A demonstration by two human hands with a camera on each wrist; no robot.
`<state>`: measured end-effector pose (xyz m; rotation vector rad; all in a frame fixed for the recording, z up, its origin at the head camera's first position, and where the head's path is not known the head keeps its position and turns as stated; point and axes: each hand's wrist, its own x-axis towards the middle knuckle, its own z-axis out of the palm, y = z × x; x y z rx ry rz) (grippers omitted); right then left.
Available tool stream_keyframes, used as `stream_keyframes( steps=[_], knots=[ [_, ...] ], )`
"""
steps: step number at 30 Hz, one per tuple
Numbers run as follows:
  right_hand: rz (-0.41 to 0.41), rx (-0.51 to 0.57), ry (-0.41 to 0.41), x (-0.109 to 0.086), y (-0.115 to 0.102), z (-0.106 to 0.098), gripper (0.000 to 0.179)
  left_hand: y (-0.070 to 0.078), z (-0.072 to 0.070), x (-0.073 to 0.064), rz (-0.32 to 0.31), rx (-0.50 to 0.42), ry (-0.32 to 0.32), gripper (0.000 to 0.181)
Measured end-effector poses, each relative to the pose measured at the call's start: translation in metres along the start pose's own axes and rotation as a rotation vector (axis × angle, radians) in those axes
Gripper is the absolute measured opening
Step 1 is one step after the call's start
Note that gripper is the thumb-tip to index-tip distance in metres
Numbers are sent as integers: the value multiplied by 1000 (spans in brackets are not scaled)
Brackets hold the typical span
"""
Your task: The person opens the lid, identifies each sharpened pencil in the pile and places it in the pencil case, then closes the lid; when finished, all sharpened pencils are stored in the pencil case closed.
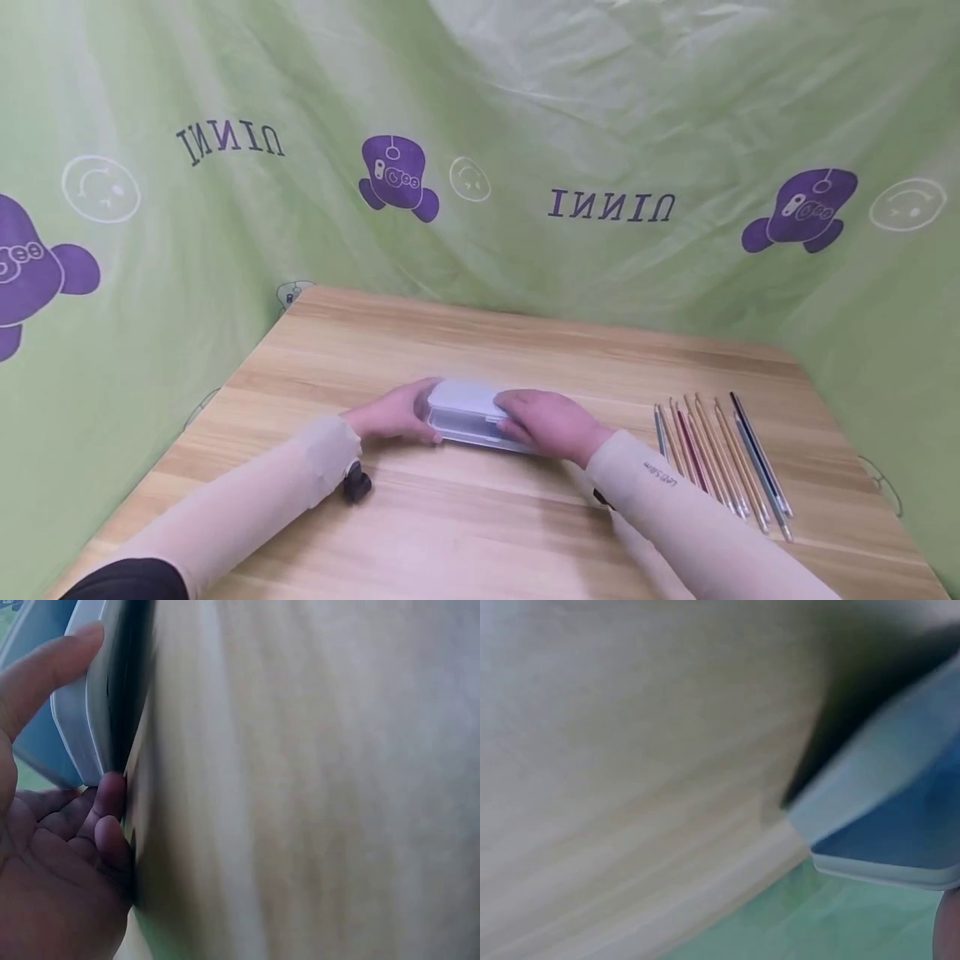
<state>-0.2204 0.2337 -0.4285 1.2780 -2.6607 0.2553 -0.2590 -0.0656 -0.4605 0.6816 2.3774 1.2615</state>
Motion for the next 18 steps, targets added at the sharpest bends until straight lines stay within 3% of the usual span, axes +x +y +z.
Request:
stream_keyframes(
  steps=[3,7,14,18],
  knots=[
    [31,-8,77,3,2,-6,33,-3,4,0,-8,30,9,115],
    [120,-20,164,12,4,-13,28,-5,5,1,27,43,7,121],
    [336,17,186,32,17,-15,28,-2,10,-1,104,121,37,98],
    [423,59,175,43,26,-14,29,-1,13,-2,122,120,43,90]
  ],
)
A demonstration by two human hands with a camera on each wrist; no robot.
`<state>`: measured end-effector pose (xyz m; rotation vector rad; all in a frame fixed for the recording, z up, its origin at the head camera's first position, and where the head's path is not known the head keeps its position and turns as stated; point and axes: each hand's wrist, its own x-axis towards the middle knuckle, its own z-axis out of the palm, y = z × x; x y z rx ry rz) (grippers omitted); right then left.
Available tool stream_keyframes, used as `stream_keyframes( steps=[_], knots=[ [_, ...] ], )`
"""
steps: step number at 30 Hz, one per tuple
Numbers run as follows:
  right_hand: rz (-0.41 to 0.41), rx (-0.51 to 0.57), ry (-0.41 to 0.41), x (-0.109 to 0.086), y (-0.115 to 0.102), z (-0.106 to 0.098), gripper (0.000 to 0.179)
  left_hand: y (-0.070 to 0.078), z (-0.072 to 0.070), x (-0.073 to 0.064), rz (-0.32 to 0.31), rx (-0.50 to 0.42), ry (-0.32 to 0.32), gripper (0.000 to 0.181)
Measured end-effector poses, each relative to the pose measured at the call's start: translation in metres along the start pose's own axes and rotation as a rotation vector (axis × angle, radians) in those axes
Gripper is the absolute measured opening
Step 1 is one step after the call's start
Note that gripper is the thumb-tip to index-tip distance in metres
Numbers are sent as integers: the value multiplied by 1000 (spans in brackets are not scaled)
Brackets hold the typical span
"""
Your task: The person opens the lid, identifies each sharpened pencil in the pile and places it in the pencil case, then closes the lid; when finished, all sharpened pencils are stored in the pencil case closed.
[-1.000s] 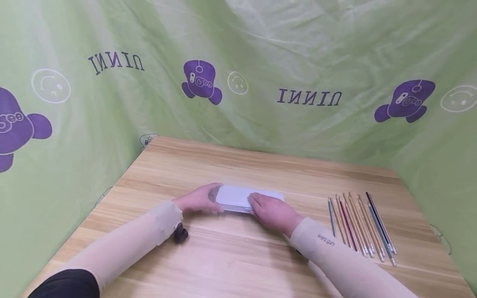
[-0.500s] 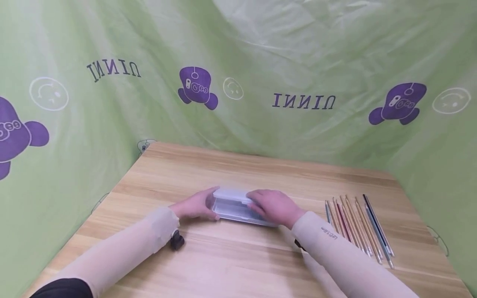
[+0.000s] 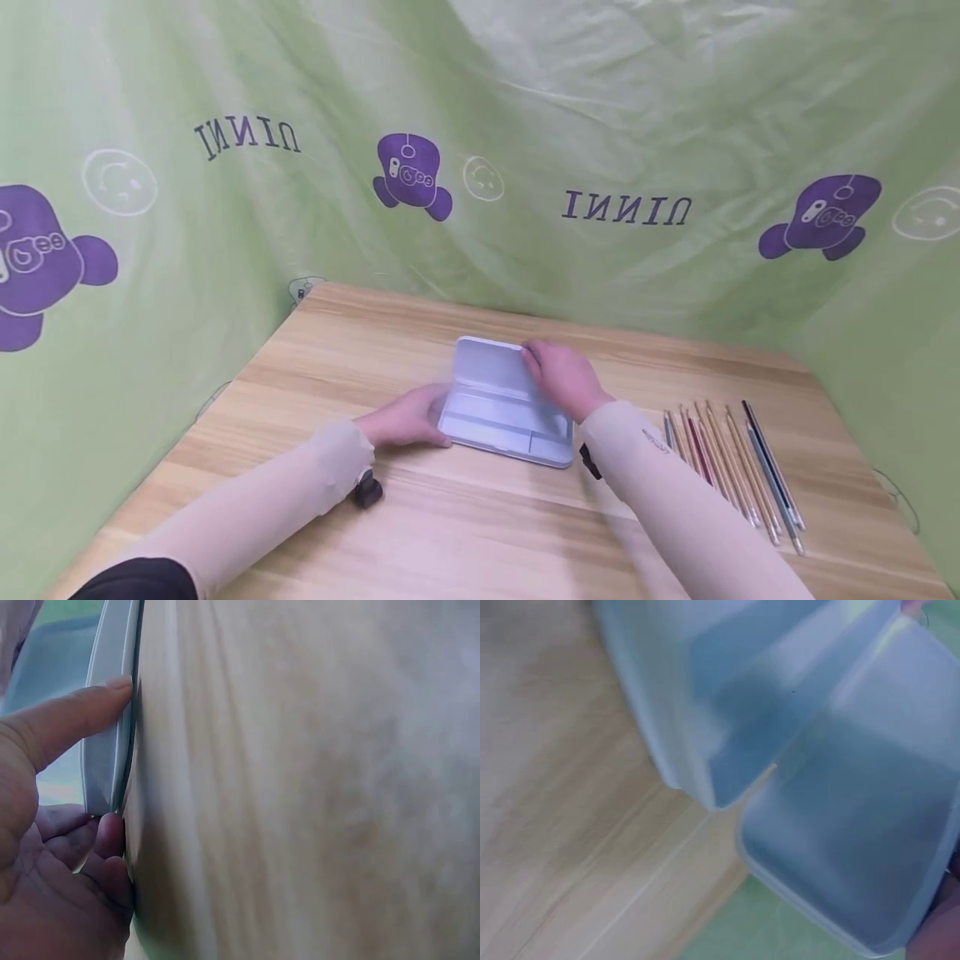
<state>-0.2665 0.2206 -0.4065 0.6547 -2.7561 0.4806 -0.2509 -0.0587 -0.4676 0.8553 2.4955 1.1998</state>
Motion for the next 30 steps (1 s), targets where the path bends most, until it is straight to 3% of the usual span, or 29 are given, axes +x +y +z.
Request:
stream_keyframes(
  steps=[8,19,25,30],
  knots=[
    [56,21,-52,18,11,10,34,-5,5,1,-17,9,19,91],
    [91,38,-86,24,23,15,37,1,4,3,9,74,7,83],
    [31,24,-139,13,21,-1,46,-3,5,4,9,125,11,87],
    [-23,31,-133,-5,25,-23,55,-4,5,4,26,272,43,87]
  ],
)
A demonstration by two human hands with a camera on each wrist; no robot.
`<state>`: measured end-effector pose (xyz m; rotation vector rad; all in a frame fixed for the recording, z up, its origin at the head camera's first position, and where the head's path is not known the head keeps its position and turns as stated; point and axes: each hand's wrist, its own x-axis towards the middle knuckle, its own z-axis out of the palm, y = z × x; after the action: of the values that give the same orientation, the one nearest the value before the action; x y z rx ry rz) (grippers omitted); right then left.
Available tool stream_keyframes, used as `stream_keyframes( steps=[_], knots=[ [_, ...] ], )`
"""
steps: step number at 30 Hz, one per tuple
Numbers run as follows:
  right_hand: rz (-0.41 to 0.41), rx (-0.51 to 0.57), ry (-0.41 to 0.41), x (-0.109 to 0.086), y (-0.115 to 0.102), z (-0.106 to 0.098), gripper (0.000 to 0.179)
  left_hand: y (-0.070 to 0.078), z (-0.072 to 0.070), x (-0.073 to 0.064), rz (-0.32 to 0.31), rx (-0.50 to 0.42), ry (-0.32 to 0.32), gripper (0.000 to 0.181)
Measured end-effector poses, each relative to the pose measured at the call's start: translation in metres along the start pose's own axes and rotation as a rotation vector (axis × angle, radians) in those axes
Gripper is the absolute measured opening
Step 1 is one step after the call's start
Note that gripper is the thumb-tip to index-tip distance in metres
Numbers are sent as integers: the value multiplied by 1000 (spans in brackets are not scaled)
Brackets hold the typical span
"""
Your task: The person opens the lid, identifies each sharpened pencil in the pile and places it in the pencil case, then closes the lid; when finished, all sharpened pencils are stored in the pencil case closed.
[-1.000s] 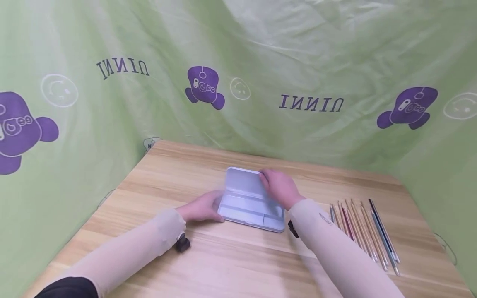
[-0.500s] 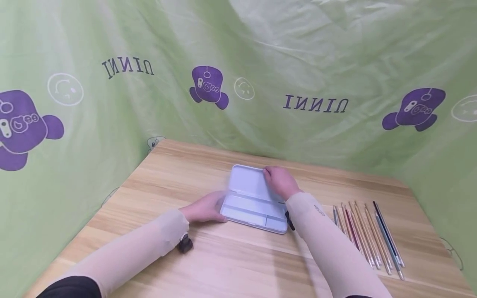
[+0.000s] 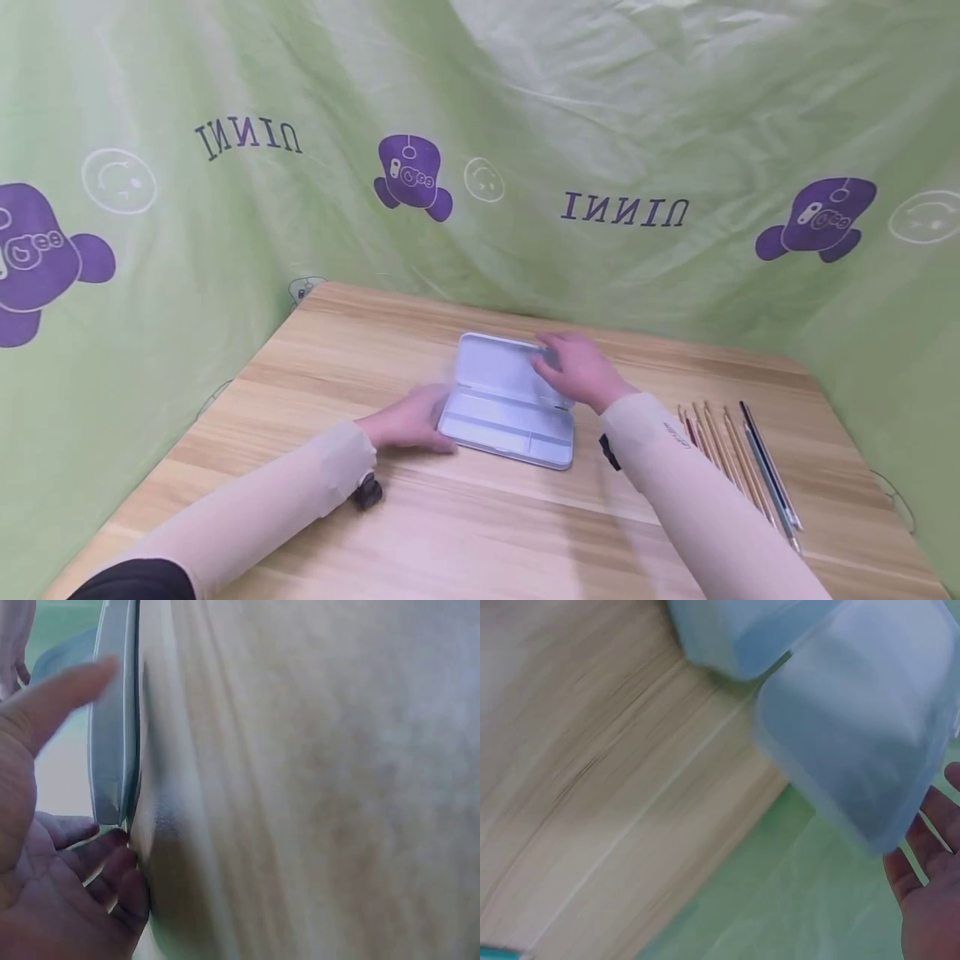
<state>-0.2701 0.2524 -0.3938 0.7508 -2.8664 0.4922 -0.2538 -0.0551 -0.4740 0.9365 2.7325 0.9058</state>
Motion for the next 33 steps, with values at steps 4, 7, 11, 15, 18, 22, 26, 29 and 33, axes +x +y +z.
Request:
stream_keyframes(
  steps=[4,7,11,15,18,22,26,29,33],
  knots=[
    [11,-4,-2,-20,10,-12,61,6,-2,-3,-56,179,11,93],
    [35,-6,-15,-36,22,-22,66,13,-6,-5,-96,294,-37,97],
    [65,13,-9,-58,38,-34,70,20,-12,-6,-97,388,-112,94],
    [113,52,-2,-80,53,-43,69,16,-13,-4,-97,404,-142,91],
    [156,78,-8,-94,66,-47,67,9,-11,-4,-124,387,-153,88],
    [224,146,-17,-103,84,-52,67,3,-8,-7,-178,377,-156,86],
    [301,255,-9,-111,98,-61,69,4,-6,-12,-197,385,-149,88],
    [362,304,-6,-120,110,-67,69,6,-4,-16,-208,404,-148,88],
    [461,368,-14,-135,132,-72,73,8,-2,-19,-229,431,-147,89]
  ],
)
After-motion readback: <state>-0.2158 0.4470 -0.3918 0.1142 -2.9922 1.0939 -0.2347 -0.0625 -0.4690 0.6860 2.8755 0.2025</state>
